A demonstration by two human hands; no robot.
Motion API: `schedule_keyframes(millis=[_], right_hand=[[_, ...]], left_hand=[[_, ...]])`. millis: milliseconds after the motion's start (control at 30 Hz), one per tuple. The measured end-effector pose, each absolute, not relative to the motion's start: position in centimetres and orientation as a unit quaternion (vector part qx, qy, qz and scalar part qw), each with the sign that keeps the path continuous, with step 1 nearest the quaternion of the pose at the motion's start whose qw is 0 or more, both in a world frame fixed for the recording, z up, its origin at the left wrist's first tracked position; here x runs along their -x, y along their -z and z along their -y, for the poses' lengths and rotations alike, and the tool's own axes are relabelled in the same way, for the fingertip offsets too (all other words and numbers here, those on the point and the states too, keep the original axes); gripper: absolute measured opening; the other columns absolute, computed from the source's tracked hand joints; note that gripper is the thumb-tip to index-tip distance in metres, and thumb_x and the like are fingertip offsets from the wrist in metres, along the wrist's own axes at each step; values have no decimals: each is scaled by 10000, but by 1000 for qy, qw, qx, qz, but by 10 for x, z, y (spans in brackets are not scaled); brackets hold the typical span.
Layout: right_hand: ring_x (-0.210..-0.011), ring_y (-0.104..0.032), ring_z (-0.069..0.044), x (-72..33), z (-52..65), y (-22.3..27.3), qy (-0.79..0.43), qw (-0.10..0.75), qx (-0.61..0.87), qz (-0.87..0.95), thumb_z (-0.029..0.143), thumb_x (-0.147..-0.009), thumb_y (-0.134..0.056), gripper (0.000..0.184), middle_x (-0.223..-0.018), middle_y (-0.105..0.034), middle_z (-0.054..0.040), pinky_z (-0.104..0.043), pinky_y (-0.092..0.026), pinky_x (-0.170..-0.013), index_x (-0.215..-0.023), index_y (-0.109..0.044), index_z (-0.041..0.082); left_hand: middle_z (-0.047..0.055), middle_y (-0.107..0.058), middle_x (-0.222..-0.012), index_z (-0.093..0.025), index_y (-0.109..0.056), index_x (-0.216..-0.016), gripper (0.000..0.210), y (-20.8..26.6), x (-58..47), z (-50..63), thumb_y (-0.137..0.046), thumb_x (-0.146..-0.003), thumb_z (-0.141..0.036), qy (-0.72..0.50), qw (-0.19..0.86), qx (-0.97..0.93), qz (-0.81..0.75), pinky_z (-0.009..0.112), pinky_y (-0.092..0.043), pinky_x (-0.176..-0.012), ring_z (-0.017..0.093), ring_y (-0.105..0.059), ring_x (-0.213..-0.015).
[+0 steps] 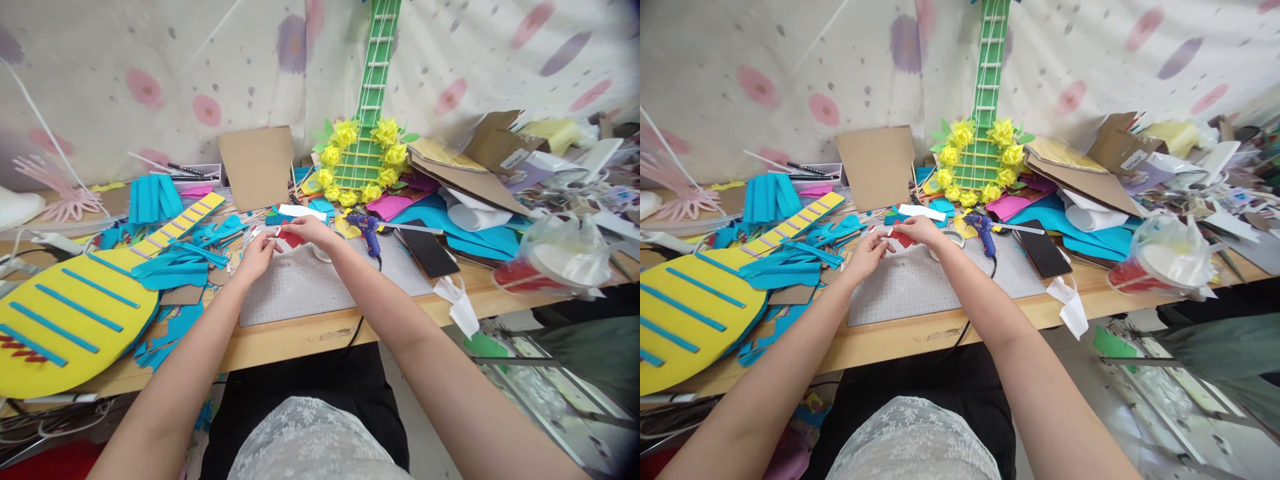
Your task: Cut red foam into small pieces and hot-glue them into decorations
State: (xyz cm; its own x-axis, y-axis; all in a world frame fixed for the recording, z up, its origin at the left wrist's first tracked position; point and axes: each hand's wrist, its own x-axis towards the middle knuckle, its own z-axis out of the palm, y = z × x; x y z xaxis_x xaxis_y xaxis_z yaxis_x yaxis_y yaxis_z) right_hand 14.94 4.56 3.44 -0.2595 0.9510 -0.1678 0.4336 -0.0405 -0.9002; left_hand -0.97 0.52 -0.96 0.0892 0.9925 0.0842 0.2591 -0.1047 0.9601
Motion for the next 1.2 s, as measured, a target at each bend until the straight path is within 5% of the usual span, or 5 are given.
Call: schedule_keyframes(millis=[233, 633, 867, 1200], right_hand=[[-527, -420, -71, -150, -51, -31, -426, 282, 543, 667, 499, -718, -581, 378, -586, -516, 12, -214, -304, -498, -625, -558, 134], [-577, -494, -70, -143, -52, -28, -478, 328, 500, 643, 268, -698, -640, 154, -629, -567, 19, -198, -372, -556, -685, -567, 132], [-572, -498, -68, -142, -53, -24, -493, 337, 476, 646, 282, -703, -630, 169, -627, -569, 17, -193, -377, -555, -680, -554, 133], [-573, -503, -73, -141, -52, -19, -491, 347, 461, 653, 372, -713, -619, 245, -652, -586, 4, -197, -379, -548, -700, -558, 135]], left_hand=[[-3, -628, -632, -185, -545, -917, 180, 3, 8, -3, -530, -744, -232, -425, 414, -610, -525, 225, -330, -521, 100, -442, -482], [-4, -627, -610, -182, -541, -885, 154, -1, 5, -1, -562, -737, -216, -429, 451, -575, -531, 213, -336, -474, 81, -446, -434], [37, -639, -750, -142, -563, -856, 202, -8, 1, -3, -648, -692, -224, -465, 517, -480, -535, 251, -496, -586, 125, -625, -629], [29, -631, -690, -121, -559, -736, 85, -15, -6, -4, -632, -732, -165, -509, 539, -416, -527, 298, -543, -659, 127, -643, -656]])
